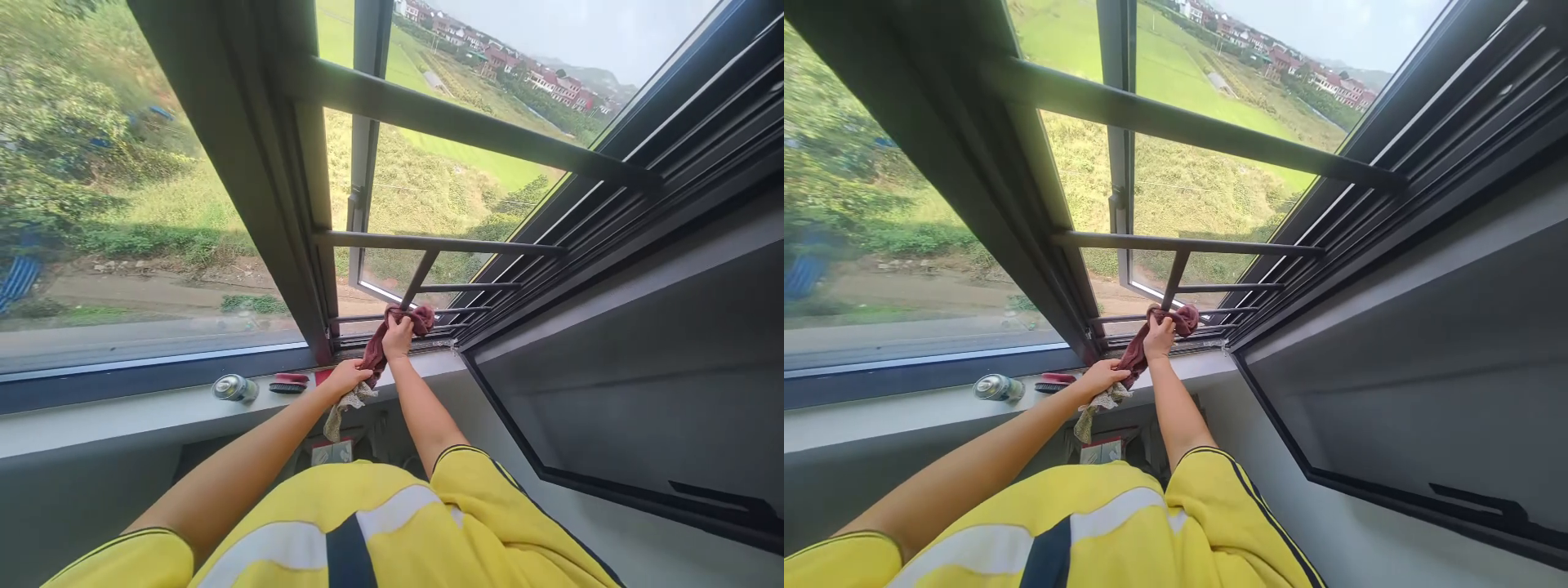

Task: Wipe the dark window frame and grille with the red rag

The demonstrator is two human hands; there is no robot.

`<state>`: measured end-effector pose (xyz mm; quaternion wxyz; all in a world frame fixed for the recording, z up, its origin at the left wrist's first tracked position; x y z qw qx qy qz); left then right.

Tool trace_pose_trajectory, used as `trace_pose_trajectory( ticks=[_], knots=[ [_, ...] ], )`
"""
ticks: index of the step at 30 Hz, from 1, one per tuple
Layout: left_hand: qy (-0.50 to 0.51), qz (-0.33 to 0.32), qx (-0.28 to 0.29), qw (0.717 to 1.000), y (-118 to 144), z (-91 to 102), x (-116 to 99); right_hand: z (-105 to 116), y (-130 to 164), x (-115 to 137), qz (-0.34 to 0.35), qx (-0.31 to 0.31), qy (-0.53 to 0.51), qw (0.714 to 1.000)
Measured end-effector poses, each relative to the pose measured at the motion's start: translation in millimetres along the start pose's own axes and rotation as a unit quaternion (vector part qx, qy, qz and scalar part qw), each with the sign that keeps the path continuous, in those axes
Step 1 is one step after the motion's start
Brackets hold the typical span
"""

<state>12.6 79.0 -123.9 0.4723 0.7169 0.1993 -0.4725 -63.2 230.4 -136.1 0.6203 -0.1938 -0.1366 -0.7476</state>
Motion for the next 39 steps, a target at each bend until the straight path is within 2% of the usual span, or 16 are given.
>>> trace_pose_trajectory(
  ticks=[3,6,7,9,11,13,16,18,21,25,27,30,33,35,36,39],
  knots=[
    [-0.004,0.005,-0.001,1.000,15.8,3.4,4.4,8.4,-0.9,3.7,-0.033,0.028,-0.072,0.996],
    [-0.002,0.002,0.000,1.000,34.9,11.1,5.4,22.2,-6.8,20.8,-0.035,0.111,-0.173,0.978],
    [0.000,0.001,-0.002,1.000,41.3,14.5,5.9,22.6,-6.4,30.3,-0.023,0.138,-0.199,0.970],
    [0.007,-0.002,-0.015,1.000,52.6,22.3,8.1,14.1,-0.6,54.1,0.046,0.163,-0.230,0.958],
    [0.012,-0.001,-0.037,0.999,60.0,30.7,12.8,-5.1,10.9,77.9,0.143,0.152,-0.213,0.954],
    [0.009,0.005,-0.066,0.998,63.0,38.9,20.0,-27.7,24.5,94.0,0.198,0.125,-0.130,0.964],
    [-0.008,0.022,-0.100,0.995,62.1,47.3,33.0,-49.3,37.9,100.5,0.168,0.126,0.015,0.978],
    [-0.019,0.035,-0.102,0.994,60.4,48.2,40.0,-49.0,36.9,99.5,0.165,0.131,0.070,0.975],
    [-0.026,0.037,-0.078,0.996,59.4,42.7,42.6,-32.1,22.3,97.4,0.194,0.113,0.115,0.968],
    [-0.018,0.009,-0.047,0.999,61.1,35.4,34.8,-16.1,9.7,94.2,0.150,0.094,0.115,0.978],
    [-0.016,-0.003,-0.051,0.999,61.5,35.9,32.0,-24.3,15.9,95.1,0.181,0.092,0.103,0.974],
    [-0.028,-0.012,-0.076,0.997,61.9,40.4,32.8,-49.8,30.7,97.9,0.223,0.082,0.088,0.967],
    [-0.037,-0.011,-0.089,0.995,65.3,45.2,36.3,-61.6,33.0,100.7,0.153,0.071,0.004,0.986],
    [-0.031,-0.010,-0.095,0.995,70.3,47.7,36.3,-47.5,25.3,108.0,0.103,0.064,-0.121,0.985],
    [-0.024,-0.013,-0.097,0.995,73.3,49.0,34.6,-32.9,20.0,115.1,0.099,0.051,-0.195,0.974],
    [0.016,-0.043,-0.107,0.993,82.3,54.4,20.6,30.4,4.4,150.5,0.184,-0.045,-0.365,0.911]
  ],
)
Point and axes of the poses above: each hand's wrist, its own y-axis away from the middle knuckle, its own z-axis out of the back of the hand, x = y × z, the point moved 1 cm from there along -y, towards the middle knuckle, and after that the axes turned 9 degrees about x, right-handed, at the moved point
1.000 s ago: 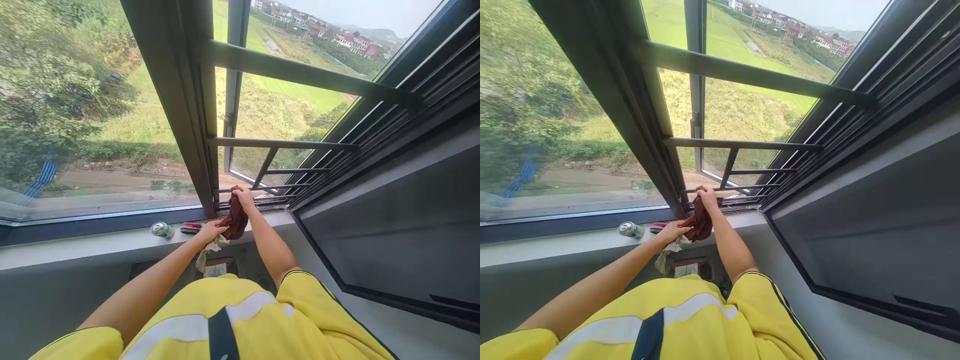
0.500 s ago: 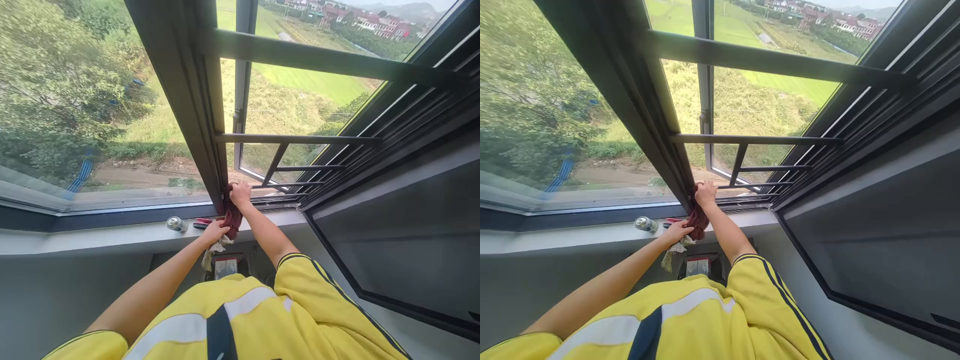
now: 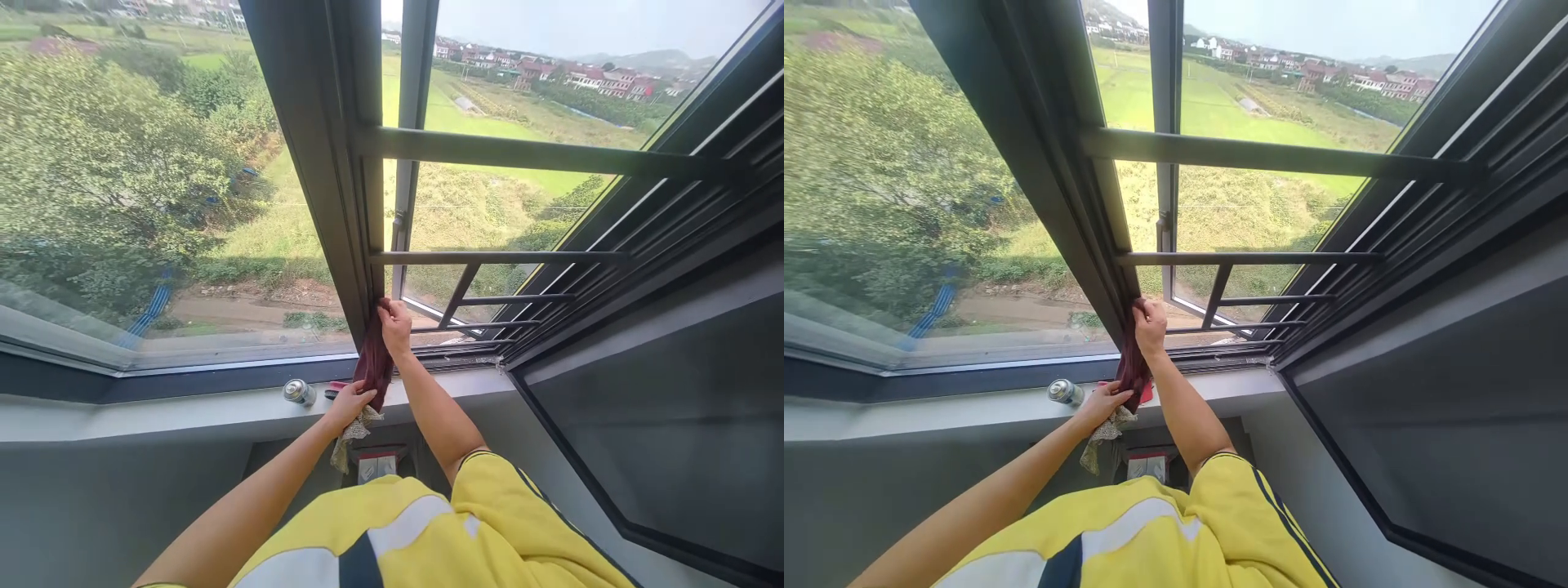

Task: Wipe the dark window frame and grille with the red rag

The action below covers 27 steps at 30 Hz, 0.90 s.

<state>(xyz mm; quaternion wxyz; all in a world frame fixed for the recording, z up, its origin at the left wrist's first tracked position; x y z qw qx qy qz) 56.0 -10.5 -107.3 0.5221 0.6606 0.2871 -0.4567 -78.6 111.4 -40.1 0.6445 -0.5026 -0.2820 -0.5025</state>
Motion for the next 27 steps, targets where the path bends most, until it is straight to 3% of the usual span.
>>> trace_pose_trajectory(
  ticks=[3,5,8,12,15,17,22,24,27],
  knots=[
    [0.039,-0.030,-0.032,0.998,0.4,10.9,-24.4,9.9,-29.9,51.9,0.115,-0.068,-0.006,0.991],
    [0.047,-0.043,-0.066,0.996,-2.2,19.6,-38.4,2.7,-32.2,55.8,0.143,-0.080,0.037,0.986],
    [0.047,-0.037,-0.098,0.993,-5.6,28.1,-43.6,-20.3,-4.7,11.3,0.115,-0.057,0.105,0.986],
    [0.049,-0.001,-0.094,0.994,-5.9,23.7,-20.5,-45.9,49.0,-68.7,-0.028,0.049,0.221,0.974],
    [0.050,0.015,-0.087,0.995,-4.9,14.5,-0.6,-48.9,66.5,-90.3,-0.098,0.101,0.292,0.946],
    [0.044,0.017,-0.075,0.996,-3.4,9.2,6.3,-44.4,64.5,-90.0,-0.124,0.123,0.280,0.944],
    [0.038,0.003,-0.047,0.998,5.7,9.0,5.8,-15.8,46.3,-76.0,-0.189,0.128,0.127,0.965],
    [0.048,-0.003,-0.054,0.997,9.4,12.9,3.8,-1.0,38.8,-60.6,-0.138,0.120,0.087,0.979],
    [0.063,-0.001,-0.070,0.996,9.6,18.2,0.5,9.5,28.6,-28.6,0.008,0.078,0.007,0.997]
  ],
)
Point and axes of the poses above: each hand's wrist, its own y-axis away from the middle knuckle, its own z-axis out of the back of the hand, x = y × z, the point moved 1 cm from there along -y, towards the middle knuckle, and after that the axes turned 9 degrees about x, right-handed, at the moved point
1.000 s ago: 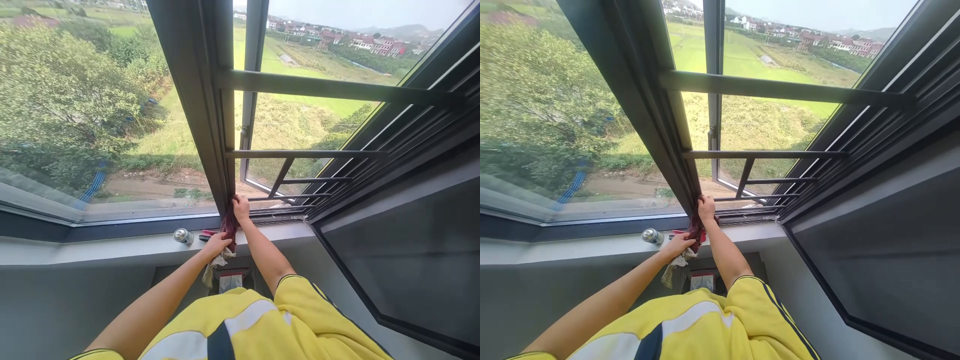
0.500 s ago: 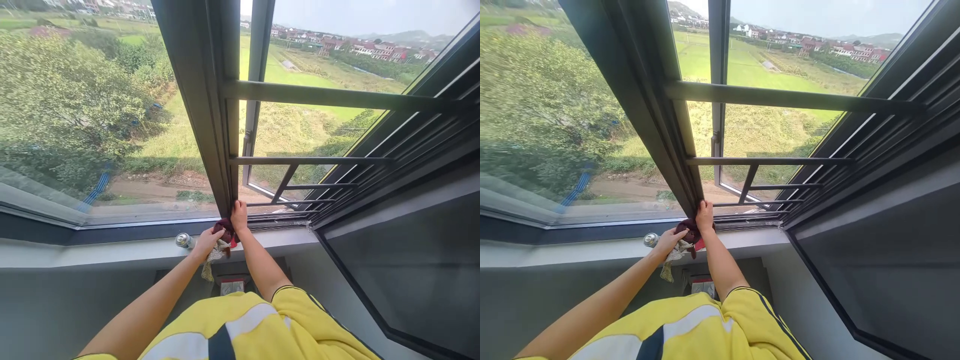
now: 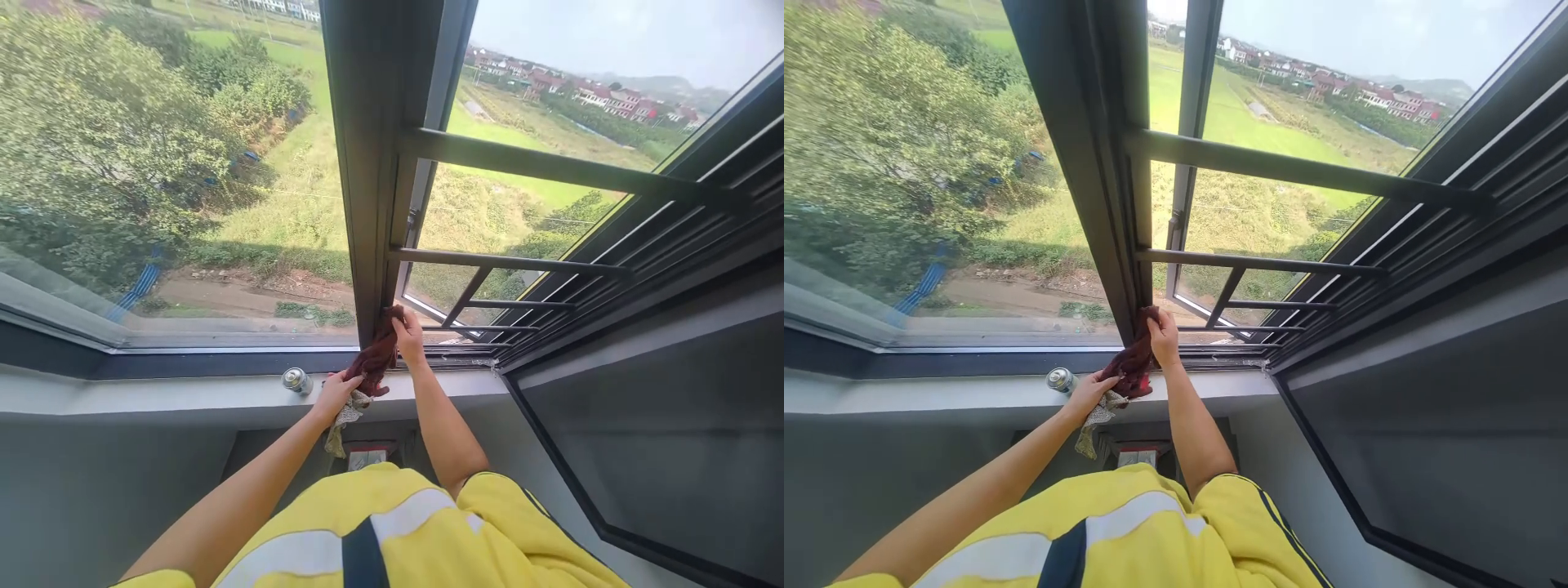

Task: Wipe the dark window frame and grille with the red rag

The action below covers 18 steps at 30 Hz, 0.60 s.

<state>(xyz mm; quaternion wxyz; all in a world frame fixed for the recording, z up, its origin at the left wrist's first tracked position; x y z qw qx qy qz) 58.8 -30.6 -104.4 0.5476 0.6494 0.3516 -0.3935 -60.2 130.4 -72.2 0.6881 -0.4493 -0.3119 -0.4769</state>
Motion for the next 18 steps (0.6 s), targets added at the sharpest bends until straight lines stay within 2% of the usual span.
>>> trace_pose_trajectory(
  ticks=[2,4,6,8,10,12,14,18],
  knots=[
    [-0.002,0.005,-0.003,1.000,-3.8,1.0,-2.8,-9.0,-2.7,15.2,0.059,-0.027,0.017,0.998],
    [-0.013,0.006,0.000,1.000,-8.6,1.3,-4.5,-32.4,1.0,15.3,0.041,-0.049,0.083,0.995],
    [-0.029,0.008,-0.002,1.000,-12.3,2.7,-3.2,-62.3,11.3,-0.8,-0.020,-0.070,0.143,0.987],
    [-0.049,0.016,-0.013,0.999,-13.2,5.9,1.8,-88.3,23.8,-27.1,-0.074,-0.079,0.169,0.980],
    [-0.066,0.025,-0.025,0.997,-10.9,9.5,8.9,-102.4,33.9,-54.1,-0.090,-0.071,0.168,0.979],
    [-0.077,0.031,-0.024,0.996,-6.3,11.7,15.4,-103.0,40.1,-74.9,-0.078,-0.045,0.164,0.982],
    [-0.085,0.038,-0.011,0.996,-1.3,11.8,19.3,-93.6,43.6,-87.8,-0.075,-0.006,0.161,0.984],
    [-0.107,0.057,0.008,0.993,3.0,7.8,21.3,-67.6,42.7,-87.1,-0.133,0.060,0.149,0.978]
  ],
)
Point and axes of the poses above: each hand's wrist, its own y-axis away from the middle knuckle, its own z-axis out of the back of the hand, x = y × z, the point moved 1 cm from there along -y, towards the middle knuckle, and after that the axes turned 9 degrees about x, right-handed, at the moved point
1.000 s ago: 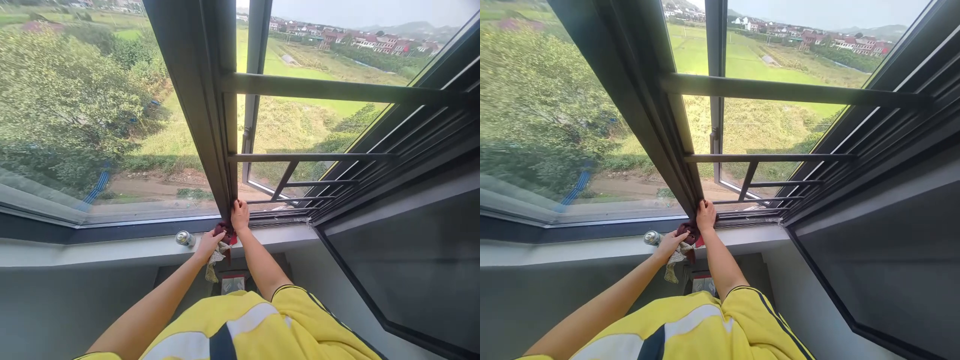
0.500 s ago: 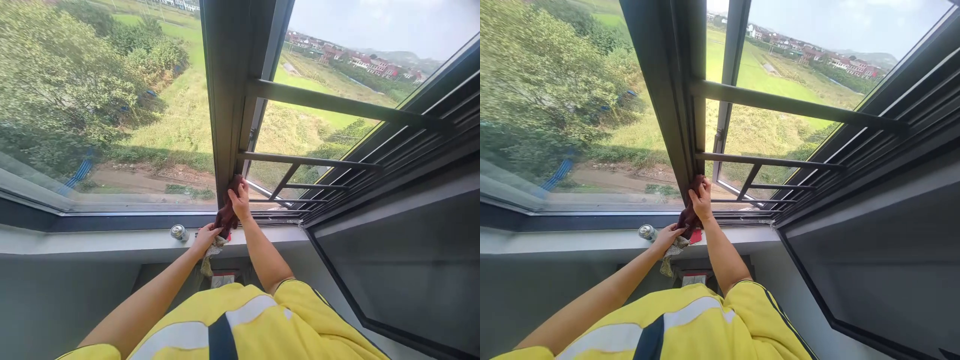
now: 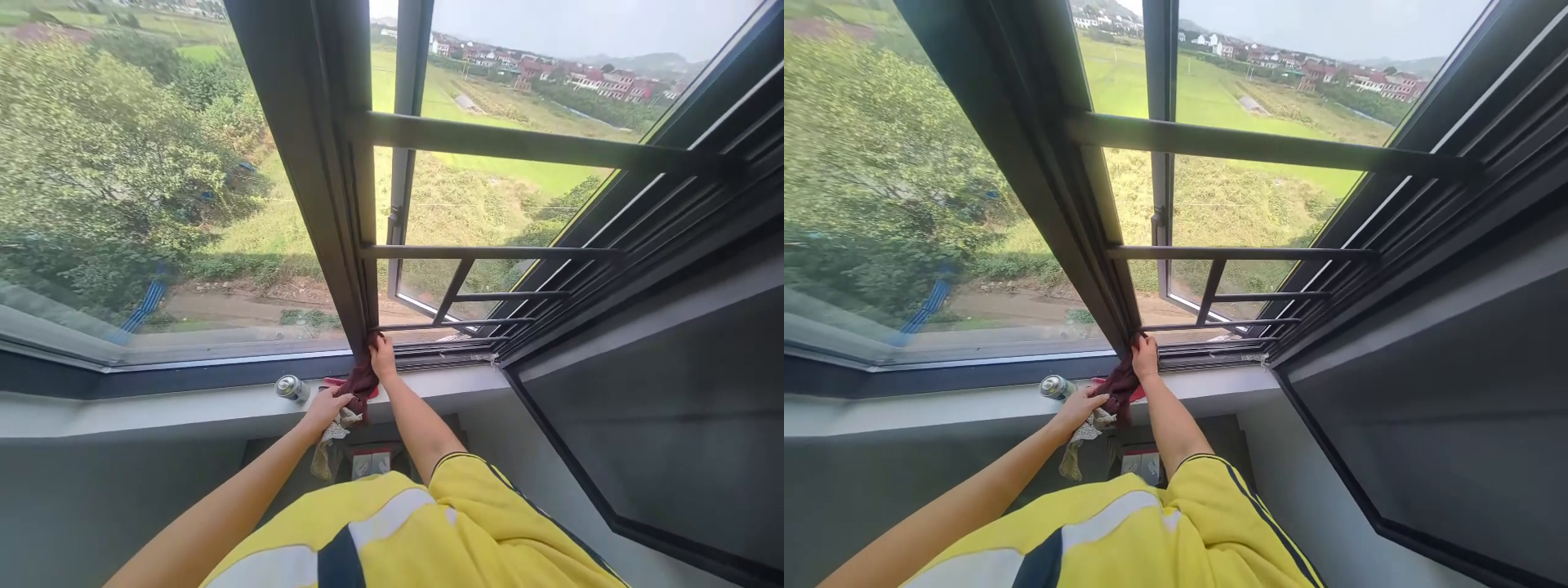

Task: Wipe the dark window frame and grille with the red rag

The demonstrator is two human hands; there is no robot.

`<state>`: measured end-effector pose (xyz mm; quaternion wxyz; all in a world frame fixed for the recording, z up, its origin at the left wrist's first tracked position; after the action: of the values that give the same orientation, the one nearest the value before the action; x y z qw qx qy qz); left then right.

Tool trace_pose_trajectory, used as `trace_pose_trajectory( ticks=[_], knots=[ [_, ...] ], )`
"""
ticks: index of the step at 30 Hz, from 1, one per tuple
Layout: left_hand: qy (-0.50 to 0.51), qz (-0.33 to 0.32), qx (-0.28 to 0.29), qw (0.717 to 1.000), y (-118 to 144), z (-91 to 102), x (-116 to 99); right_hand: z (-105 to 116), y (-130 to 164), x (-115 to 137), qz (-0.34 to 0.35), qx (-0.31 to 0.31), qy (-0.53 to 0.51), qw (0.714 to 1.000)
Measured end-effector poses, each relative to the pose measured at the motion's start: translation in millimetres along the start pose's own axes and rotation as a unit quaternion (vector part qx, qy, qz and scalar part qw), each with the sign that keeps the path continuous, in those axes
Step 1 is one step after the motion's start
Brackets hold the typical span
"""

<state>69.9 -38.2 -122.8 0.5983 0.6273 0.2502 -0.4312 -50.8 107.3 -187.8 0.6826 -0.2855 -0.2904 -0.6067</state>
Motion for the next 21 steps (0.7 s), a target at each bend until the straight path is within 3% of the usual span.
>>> trace_pose_trajectory(
  ticks=[2,7,13,18,21],
  knots=[
    [-0.004,0.008,0.001,1.000,-0.2,-2.9,-0.2,12.9,-0.9,13.2,-0.012,-0.008,-0.016,1.000],
    [0.014,0.017,-0.009,1.000,2.5,-6.8,0.6,20.7,-6.0,54.1,0.079,-0.085,-0.174,0.978],
    [0.002,0.018,-0.023,1.000,13.2,8.0,5.9,-3.8,-1.4,25.1,0.014,-0.051,-0.190,0.980],
    [0.009,0.032,-0.036,0.999,18.8,21.2,15.9,6.6,-9.5,24.4,0.102,-0.097,-0.152,0.978],
    [0.012,0.031,-0.038,0.999,18.3,20.9,19.2,5.7,-7.4,22.4,0.085,-0.084,-0.124,0.985]
  ],
)
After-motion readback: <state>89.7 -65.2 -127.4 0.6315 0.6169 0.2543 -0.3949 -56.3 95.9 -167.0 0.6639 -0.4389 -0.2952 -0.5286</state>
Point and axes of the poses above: each hand's wrist, its own y-axis away from the middle knuckle, its own z-axis out of the back of the hand, x = y × z, the point moved 1 cm from there along -y, towards the middle knuckle, and after that the axes turned 9 degrees about x, right-handed, at the moved point
